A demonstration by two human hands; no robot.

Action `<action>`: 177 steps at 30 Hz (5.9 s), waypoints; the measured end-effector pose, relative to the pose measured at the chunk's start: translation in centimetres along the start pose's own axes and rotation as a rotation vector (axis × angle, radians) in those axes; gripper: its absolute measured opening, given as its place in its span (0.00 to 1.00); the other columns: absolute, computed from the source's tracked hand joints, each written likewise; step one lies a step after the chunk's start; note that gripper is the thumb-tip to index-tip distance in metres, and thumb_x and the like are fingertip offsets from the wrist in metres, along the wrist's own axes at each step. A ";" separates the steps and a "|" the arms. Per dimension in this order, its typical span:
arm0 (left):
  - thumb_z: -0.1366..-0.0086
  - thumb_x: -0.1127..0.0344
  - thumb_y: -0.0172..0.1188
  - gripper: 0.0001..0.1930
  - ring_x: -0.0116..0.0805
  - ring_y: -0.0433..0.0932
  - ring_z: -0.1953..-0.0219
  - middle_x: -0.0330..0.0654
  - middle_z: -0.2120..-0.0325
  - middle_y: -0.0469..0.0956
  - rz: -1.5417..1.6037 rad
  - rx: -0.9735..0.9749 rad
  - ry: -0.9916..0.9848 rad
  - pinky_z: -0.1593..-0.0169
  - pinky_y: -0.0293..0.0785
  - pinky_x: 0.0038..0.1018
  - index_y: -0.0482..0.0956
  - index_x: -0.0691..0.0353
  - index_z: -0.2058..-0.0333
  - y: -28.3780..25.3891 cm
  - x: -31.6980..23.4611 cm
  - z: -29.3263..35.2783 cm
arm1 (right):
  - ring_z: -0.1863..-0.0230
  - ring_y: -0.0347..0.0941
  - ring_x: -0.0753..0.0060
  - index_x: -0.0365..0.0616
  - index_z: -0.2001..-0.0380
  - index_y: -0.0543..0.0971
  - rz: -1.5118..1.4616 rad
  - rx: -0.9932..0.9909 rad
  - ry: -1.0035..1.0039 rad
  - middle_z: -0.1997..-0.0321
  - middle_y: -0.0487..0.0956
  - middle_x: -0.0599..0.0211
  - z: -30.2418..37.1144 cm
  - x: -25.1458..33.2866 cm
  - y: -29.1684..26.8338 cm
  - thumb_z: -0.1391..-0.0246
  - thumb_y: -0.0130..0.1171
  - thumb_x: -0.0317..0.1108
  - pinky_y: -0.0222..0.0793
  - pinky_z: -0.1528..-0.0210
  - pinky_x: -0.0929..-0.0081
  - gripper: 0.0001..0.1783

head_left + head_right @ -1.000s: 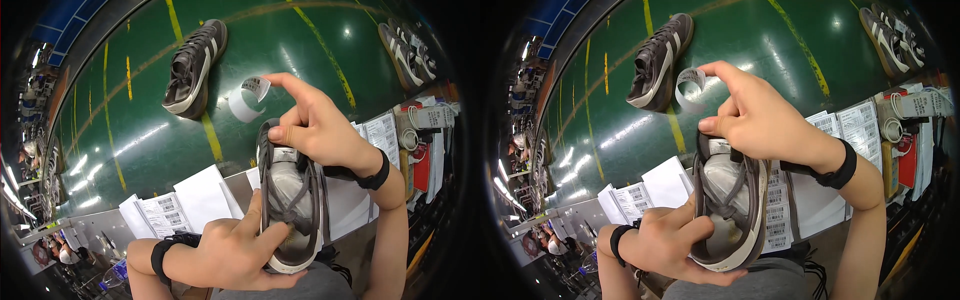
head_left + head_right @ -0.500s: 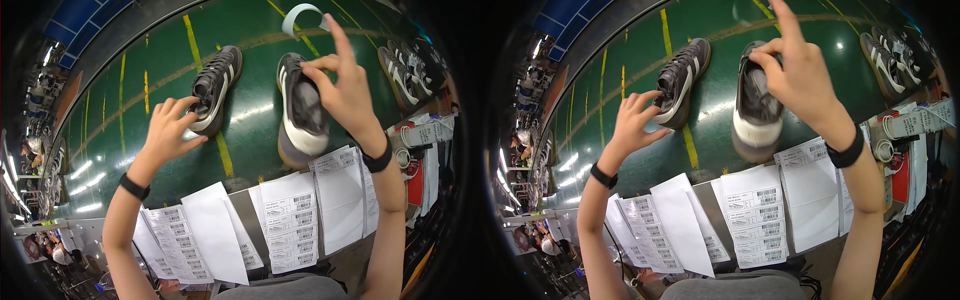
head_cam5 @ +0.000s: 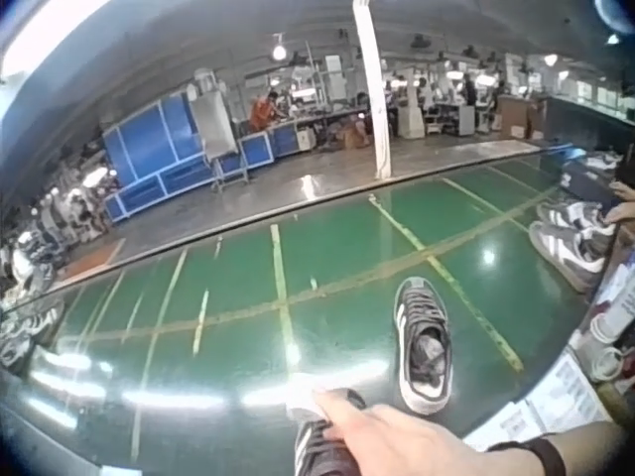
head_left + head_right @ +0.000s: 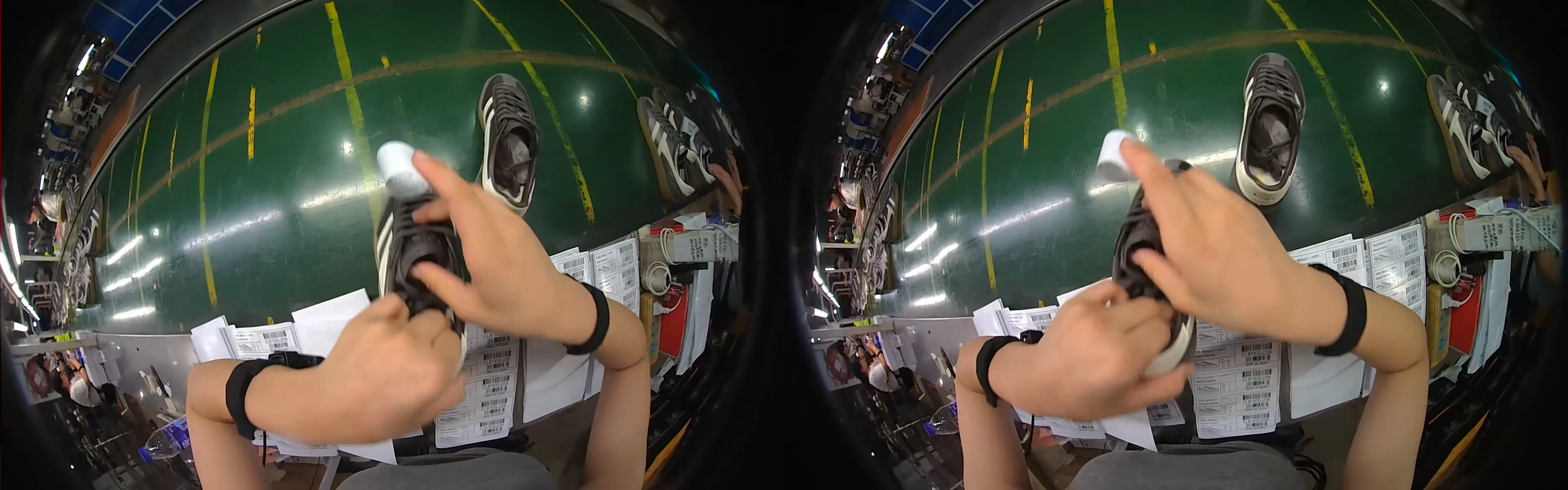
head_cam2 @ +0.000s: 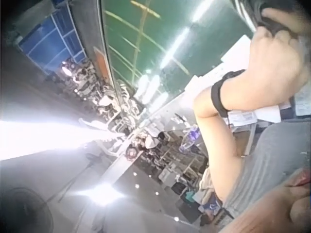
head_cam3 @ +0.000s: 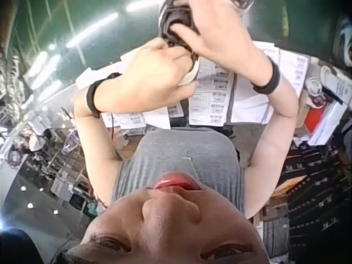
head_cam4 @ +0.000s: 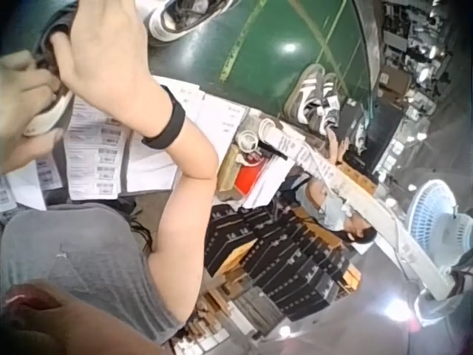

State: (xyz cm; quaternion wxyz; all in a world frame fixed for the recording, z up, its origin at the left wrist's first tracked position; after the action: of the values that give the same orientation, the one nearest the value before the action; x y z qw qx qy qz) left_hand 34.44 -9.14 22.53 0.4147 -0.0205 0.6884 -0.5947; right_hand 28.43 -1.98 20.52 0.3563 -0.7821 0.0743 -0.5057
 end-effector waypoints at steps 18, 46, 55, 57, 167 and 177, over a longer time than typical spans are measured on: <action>0.52 0.66 0.63 0.15 0.30 0.63 0.84 0.36 0.86 0.61 0.219 -0.095 0.189 0.56 0.79 0.36 0.66 0.62 0.87 -1.2 -3.1 0.4 | 0.81 0.63 0.86 0.35 0.43 0.59 -0.398 -0.030 0.150 0.82 0.73 0.72 0.0 -1.9 0.3 0.54 0.56 0.18 0.58 0.72 0.88 0.33; 0.52 0.69 0.67 0.23 0.57 0.67 0.44 0.57 0.45 0.66 -0.154 -0.146 -0.274 0.43 0.65 0.43 0.75 0.65 0.56 -0.8 2.0 5.9 | 0.62 0.72 0.85 0.32 0.61 0.77 -0.717 -0.355 0.366 0.65 0.79 0.68 8.2 -2.9 -8.3 0.39 0.54 0.30 0.67 0.58 0.85 0.11; 0.52 0.64 0.69 0.24 0.56 0.65 0.43 0.58 0.43 0.65 -0.013 -0.339 -0.778 0.42 0.62 0.43 0.77 0.65 0.55 3.3 0.4 20.6 | 0.64 0.73 0.80 0.36 0.61 0.74 -0.363 -0.581 0.652 0.66 0.78 0.68 6.1 -20.0 -10.1 0.51 0.67 0.40 0.67 0.62 0.81 0.21; 0.51 0.63 0.69 0.25 0.58 0.64 0.43 0.60 0.43 0.64 0.015 -0.373 -0.867 0.41 0.61 0.43 0.76 0.66 0.54 4.7 0.0 22.7 | 0.63 0.74 0.75 0.35 0.62 0.74 -0.243 -0.619 0.682 0.65 0.78 0.66 5.8 -22.3 -10.0 0.57 0.72 0.46 0.67 0.61 0.79 0.29; 0.63 0.15 0.51 0.48 0.38 0.69 0.81 0.43 0.89 0.69 -0.293 0.984 -0.645 0.70 0.67 0.30 0.75 0.66 0.89 11.6 9.6 16.6 | 0.67 0.80 0.41 0.34 0.67 0.83 0.905 0.461 0.185 0.70 0.81 0.39 7.7 0.3 16.2 0.61 0.59 0.32 0.77 0.68 0.42 0.16; 0.63 0.27 0.65 0.38 0.47 0.74 0.82 0.53 0.85 0.76 -0.309 0.406 -0.383 0.71 0.69 0.40 0.78 0.66 0.88 10.5 7.7 15.6 | 0.68 0.80 0.42 0.34 0.70 0.83 0.937 0.381 0.155 0.72 0.80 0.39 7.8 0.1 15.9 0.60 0.58 0.32 0.77 0.70 0.41 0.14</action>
State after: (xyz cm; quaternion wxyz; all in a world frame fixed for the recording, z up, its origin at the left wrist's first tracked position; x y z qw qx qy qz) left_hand 43.56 -22.58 10.36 0.4370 -0.1534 0.4538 -0.7612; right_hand 38.95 -10.00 8.71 0.6744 -0.5462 0.3497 -0.3529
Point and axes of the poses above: each hand's wrist, its own z-axis away from the middle knuckle, its own y-axis out of the palm, x = y × z, the point moved 8 cm from there along -z, towards the middle knuckle
